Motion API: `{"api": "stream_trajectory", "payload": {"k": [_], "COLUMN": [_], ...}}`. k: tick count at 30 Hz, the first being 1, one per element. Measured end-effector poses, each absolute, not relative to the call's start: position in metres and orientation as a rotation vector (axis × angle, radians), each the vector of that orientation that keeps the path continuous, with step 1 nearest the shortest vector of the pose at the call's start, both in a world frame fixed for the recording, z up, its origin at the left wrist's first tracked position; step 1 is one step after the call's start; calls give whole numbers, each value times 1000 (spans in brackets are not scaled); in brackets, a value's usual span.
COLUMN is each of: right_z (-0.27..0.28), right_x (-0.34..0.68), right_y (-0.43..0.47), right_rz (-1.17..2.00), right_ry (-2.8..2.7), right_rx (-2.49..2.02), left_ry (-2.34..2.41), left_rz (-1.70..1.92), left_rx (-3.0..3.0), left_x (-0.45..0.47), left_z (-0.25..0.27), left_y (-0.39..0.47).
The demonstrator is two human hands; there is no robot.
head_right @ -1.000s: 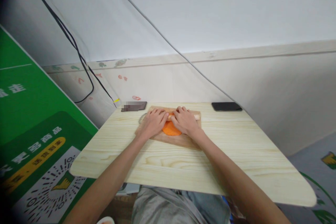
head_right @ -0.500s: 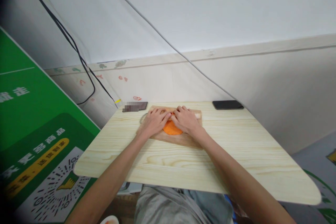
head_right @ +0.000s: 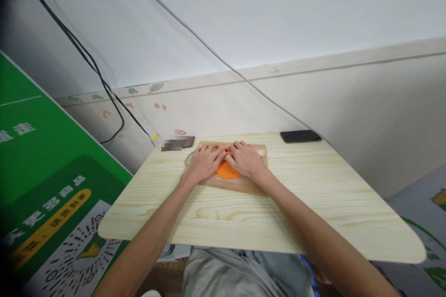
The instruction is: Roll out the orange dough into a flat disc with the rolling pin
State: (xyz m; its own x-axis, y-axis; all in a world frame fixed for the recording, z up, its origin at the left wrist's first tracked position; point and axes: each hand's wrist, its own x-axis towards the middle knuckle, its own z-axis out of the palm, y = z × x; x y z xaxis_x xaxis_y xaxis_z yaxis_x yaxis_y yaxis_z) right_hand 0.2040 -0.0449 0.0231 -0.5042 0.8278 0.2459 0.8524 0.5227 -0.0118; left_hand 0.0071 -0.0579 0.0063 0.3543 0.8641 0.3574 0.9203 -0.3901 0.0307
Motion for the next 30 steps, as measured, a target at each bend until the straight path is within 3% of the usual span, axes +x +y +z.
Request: {"api": "stream_trajectory", "payload": {"k": [18,26,30], "right_z": [30,17,16], "right_x": [208,210,211], "right_y": [-43,-43,-42], "right_rz": [-214,-203,-152], "right_ry": [-2566,-2515,-2506], "right_rx": [-1434,-1411,-1388], "left_ry": [-1607,-2101,-2039], "left_rz": [-566,-1120,-1212], "left_rx": [-2473,-2378,-2431], "left_x": [1,-10,-15], "left_z": [-8,-20,-20], "left_y": [-44,-23,-24]}}
